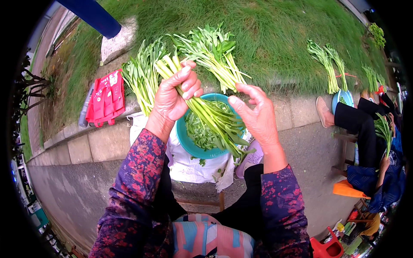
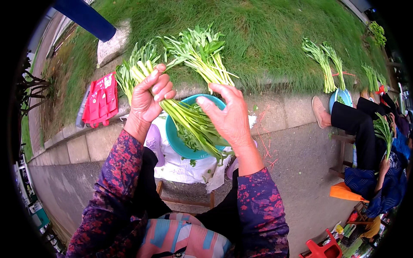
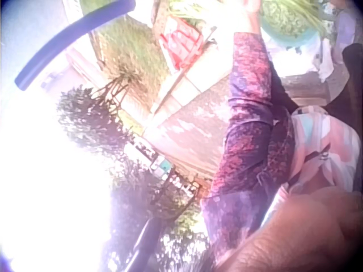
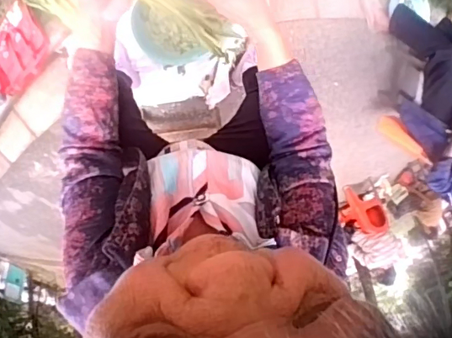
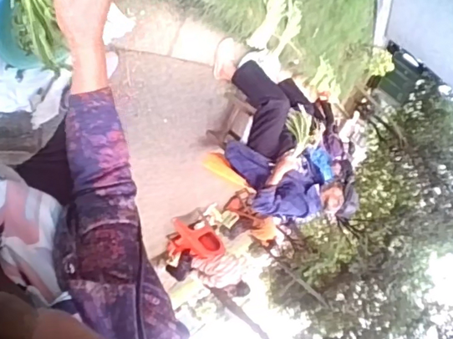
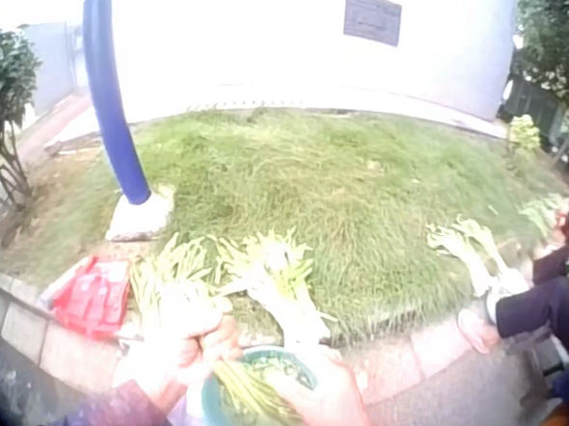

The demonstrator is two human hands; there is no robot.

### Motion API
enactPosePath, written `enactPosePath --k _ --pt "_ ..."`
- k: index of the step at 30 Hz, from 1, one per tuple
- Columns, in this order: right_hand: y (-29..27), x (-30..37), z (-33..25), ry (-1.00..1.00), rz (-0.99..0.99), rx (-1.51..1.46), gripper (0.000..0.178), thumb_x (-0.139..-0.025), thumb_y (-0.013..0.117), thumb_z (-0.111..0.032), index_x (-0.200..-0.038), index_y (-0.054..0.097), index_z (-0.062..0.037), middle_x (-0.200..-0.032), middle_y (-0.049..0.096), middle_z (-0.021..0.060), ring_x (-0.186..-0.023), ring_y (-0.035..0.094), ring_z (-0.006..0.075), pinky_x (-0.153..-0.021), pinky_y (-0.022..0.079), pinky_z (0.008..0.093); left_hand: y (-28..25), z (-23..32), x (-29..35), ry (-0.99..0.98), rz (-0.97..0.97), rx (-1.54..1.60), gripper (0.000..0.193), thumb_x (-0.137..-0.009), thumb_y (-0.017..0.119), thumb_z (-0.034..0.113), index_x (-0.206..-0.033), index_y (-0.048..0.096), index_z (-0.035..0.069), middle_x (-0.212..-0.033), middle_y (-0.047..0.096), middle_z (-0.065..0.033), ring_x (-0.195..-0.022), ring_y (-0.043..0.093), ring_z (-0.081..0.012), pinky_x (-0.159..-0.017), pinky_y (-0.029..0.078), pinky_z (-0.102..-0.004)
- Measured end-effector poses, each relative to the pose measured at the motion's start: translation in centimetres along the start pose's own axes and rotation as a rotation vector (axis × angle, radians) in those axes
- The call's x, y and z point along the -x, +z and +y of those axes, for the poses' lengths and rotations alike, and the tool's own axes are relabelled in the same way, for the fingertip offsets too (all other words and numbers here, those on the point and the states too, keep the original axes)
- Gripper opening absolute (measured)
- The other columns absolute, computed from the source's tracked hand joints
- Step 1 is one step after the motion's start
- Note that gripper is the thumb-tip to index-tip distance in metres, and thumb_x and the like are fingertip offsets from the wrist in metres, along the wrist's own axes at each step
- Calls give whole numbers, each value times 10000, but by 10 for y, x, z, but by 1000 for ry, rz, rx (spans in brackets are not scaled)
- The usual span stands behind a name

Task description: The person picks through green vegetable stalks by hand, breaking off leaves and stems and placing them into a blue basin.

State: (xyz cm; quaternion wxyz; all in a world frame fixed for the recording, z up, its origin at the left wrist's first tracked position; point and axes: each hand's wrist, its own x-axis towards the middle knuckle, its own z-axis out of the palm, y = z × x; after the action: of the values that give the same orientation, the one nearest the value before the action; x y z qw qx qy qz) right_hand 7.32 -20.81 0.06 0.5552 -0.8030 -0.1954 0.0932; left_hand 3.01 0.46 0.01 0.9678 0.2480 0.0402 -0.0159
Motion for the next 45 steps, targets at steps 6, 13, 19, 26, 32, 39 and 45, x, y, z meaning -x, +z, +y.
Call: enactPosePath --k 6,13,19,26,32,39,45 --pt "32 12 -18 8 -210 -10 769 -644 767 -438 -1179 492 40 -1028 600 212 -991 566 363 -883 430 408 14 -19 -6 -16 11 -3 166 -856 547 68 -1020 524 60 -616 430 4 -450 382 -97 -539 377 -275" --pt "35 11 -22 127 -288 93 294 -814 633 -217 -947 503 12 -791 603 229 -780 590 416 -650 444 465 7 -33 -10 -14 90 17 590 -834 649 362 -1270 419 37 -1103 580 -133 -1009 575 -251 -990 401 -386" --pt "39 9 -23 124 -238 279 344 -799 666 -221 -1009 497 -7 -843 605 211 -815 608 372 -700 469 411 12 -41 -6 -35 244 -168 483 -827 683 280 -1201 480 52 -1002 620 -132 -912 602 -235 -855 476 -355" --pt "18 0 -12 -137 -81 122 459 -798 687 -278 -1103 535 30 -1022 595 176 -920 594 295 -814 469 353 8 -13 -7 30 253 -17 158 -916 552 204 -985 538 63 -569 354 50 -513 363 -93 -701 430 -304" --pt "-9 -5 5 160 241 -252 223 -929 510 -189 -902 601 14 -818 621 48 -776 562 110 -746 454 253 -17 40 5 120 13 161 288 -951 470 321 -846 576 75 -506 349 35 -447 328 -100 -630 408 -288" --pt "-7 -4 -4 218 193 -344 201 -900 514 -161 -776 581 -18 -745 591 14 -693 518 69 -668 427 223 -21 59 13 159 -91 186 323 -953 455 364 -796 451 81 -496 348 29 -420 316 -97 -580 351 -249" --pt "-9 -3 -6 175 149 -275 233 -877 514 -140 -677 542 -22 -650 543 -9 -602 451 48 -536 358 227 -26 64 14 178 -10 216 322 -942 479 366 -771 466 93 -496 348 29 -417 300 -98 -586 368 -274"
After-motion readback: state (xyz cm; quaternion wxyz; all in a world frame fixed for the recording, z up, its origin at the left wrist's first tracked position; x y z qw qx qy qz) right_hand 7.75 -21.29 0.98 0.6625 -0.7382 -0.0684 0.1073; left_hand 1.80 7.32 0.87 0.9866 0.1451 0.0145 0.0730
